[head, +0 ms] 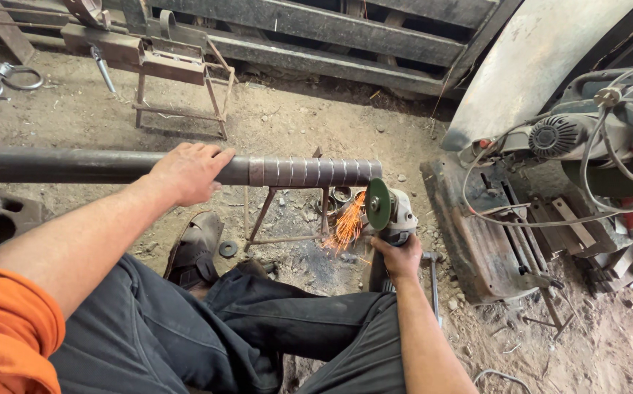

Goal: The person uses an angle grinder to cut or grind a metal pipe that is supported on a stand. Sparks are generated as the grinder wheel contacts the pipe surface. The person holds the pipe with one hand and operates the grinder with the other.

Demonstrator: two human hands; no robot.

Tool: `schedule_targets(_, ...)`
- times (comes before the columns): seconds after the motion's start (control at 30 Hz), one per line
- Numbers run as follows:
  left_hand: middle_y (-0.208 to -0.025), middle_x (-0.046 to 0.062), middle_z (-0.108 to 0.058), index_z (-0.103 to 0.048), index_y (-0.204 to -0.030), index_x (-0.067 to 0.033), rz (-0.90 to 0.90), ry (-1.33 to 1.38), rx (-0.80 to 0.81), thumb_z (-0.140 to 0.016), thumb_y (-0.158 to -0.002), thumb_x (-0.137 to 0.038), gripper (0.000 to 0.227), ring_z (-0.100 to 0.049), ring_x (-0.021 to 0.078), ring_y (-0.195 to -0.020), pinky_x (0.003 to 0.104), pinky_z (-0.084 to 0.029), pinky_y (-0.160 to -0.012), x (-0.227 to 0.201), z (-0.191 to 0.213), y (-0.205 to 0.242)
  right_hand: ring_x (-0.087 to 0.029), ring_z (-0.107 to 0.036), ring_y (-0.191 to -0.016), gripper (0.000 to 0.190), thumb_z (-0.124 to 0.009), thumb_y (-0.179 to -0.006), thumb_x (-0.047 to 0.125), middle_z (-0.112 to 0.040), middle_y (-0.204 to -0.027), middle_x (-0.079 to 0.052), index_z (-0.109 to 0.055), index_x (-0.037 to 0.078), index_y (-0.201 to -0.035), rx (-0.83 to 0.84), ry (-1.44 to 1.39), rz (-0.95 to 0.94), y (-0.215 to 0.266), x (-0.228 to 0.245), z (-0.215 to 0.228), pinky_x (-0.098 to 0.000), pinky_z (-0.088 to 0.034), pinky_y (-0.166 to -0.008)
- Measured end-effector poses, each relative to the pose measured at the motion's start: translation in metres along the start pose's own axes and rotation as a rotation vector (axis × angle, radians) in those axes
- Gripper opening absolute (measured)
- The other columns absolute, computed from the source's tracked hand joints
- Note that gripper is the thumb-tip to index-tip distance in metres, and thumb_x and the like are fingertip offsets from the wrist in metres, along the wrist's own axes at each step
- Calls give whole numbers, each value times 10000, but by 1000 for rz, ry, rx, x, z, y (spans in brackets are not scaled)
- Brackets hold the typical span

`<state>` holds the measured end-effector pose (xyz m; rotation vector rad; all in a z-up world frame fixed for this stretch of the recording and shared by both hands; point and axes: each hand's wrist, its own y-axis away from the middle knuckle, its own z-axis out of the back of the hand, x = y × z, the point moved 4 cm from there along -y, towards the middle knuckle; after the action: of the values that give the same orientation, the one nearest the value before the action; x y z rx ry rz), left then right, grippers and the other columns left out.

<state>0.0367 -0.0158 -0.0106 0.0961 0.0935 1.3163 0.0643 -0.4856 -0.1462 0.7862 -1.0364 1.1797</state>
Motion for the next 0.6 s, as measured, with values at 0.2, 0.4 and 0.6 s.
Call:
schedule_targets(0.2, -1481, 77, -508, -365, -1543, -162, 61, -16, 56, -757, -869, -337, 799, -463, 259, -1414, 408, -349, -1208, -6, 6, 3, -204, -725, -782, 433, -902, -621, 48, -761, -928, -104, -706, -9, -1003, 15, 23, -31, -3, 5, 2, -357, -598, -719)
schedule_targets(0.4, -1511, 128, -423, -316, -1546, -135, 31, 70, 65, -749, -890, -344, 813, -403, 308, -1398, 428, -312, -1172, 0, 6, 1, -199, -733, -777, 456, -923, -604, 78, -769, -925, -104, -705, -8, -996, 20, 48, -15, -9, -9, 4, -350, -610, -718)
schedule_targets(0.6, -1528, 75, -473, -347, -1571, -156, 96, 13, 95, -734, -886, -367, 814, -445, 264, -1433, 404, -358, -1210, -3, 6, 1, -186, -708, -763, 457, -939, -584, 111, -765, -907, -108, -721, -12, -966, 6, 82, 84, -12, -16, 4, -340, -585, -695)
